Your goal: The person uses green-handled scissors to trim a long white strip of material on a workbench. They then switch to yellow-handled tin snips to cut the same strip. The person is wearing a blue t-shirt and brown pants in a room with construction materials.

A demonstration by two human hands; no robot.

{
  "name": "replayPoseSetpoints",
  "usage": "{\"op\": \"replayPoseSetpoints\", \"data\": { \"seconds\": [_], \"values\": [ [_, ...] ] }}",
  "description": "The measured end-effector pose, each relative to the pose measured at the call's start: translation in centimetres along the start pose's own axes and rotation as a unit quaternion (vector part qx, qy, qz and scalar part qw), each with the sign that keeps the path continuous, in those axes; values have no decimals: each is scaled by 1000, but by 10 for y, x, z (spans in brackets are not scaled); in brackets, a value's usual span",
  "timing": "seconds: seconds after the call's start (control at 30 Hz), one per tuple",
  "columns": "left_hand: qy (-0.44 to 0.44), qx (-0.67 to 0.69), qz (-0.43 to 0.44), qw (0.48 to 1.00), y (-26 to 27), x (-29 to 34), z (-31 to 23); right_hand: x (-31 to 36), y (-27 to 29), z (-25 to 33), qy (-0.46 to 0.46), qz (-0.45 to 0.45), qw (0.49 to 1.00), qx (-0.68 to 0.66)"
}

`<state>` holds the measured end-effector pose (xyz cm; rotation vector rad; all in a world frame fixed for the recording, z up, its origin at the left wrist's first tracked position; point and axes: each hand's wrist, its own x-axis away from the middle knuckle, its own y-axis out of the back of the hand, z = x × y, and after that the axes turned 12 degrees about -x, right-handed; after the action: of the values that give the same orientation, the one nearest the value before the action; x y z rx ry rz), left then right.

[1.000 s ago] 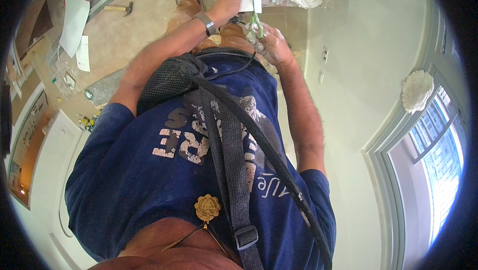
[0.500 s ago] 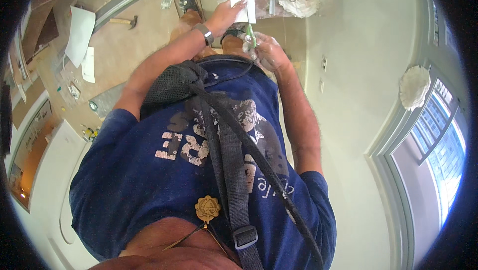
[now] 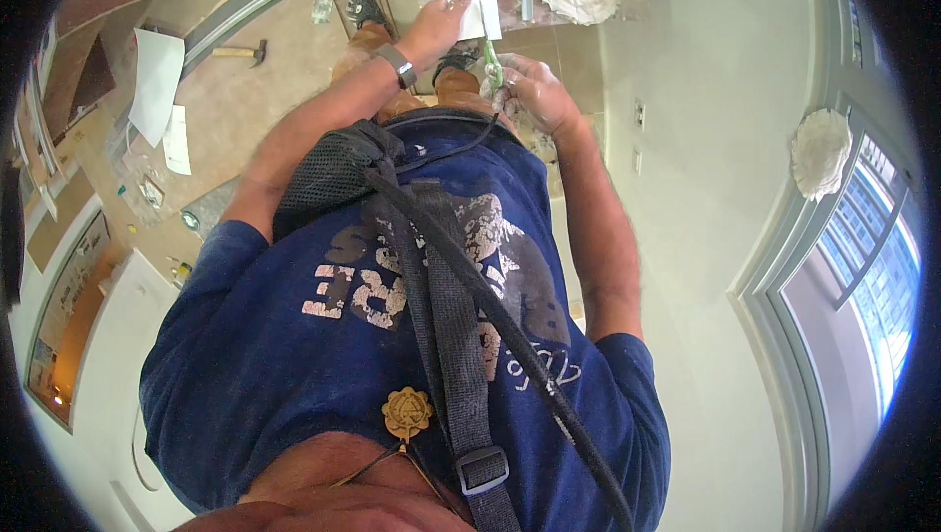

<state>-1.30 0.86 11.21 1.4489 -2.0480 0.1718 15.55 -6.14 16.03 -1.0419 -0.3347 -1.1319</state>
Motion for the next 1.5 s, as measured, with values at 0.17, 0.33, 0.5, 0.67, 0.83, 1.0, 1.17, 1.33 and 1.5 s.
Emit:
{"op": "replayPoseSetpoints", "data": {
  "seconds": [0.17, 0.33, 0.5, 0.67, 0.83, 1.0, 1.17, 1.33, 1.5],
  "values": [
    [-13, -10, -16, 1000, -7, -3, 12, -5, -2, -17, 56, 36, 982, -174],
    [6, 13, 9, 1000, 2, 6, -4, -5, -10, -18, 82, -5, 985, -153],
    [13, 61, 24, 998, -1, 1, 6, -12, -4, -24, 80, -33, 991, -102],
    [12, 36, 29, 999, 2, 2, 4, -11, -7, -21, 73, -35, 992, -95],
    [14, 36, 27, 999, 2, 3, 6, -10, -9, -21, 67, -41, 992, -94],
    [-1, 54, 18, 998, -3, -1, 14, -10, -8, -22, 57, -44, 994, -78],
    [14, 47, 26, 998, -8, -10, 32, -15, -4, -30, 50, -30, 992, -111],
    [-45, -9, 13, 999, -9, -9, 28, -16, -11, -24, 83, -19, 980, -182],
    [-14, 41, 21, 999, -12, -14, 31, -19, 0, -25, 88, -21, 990, -110]
  ]
}}
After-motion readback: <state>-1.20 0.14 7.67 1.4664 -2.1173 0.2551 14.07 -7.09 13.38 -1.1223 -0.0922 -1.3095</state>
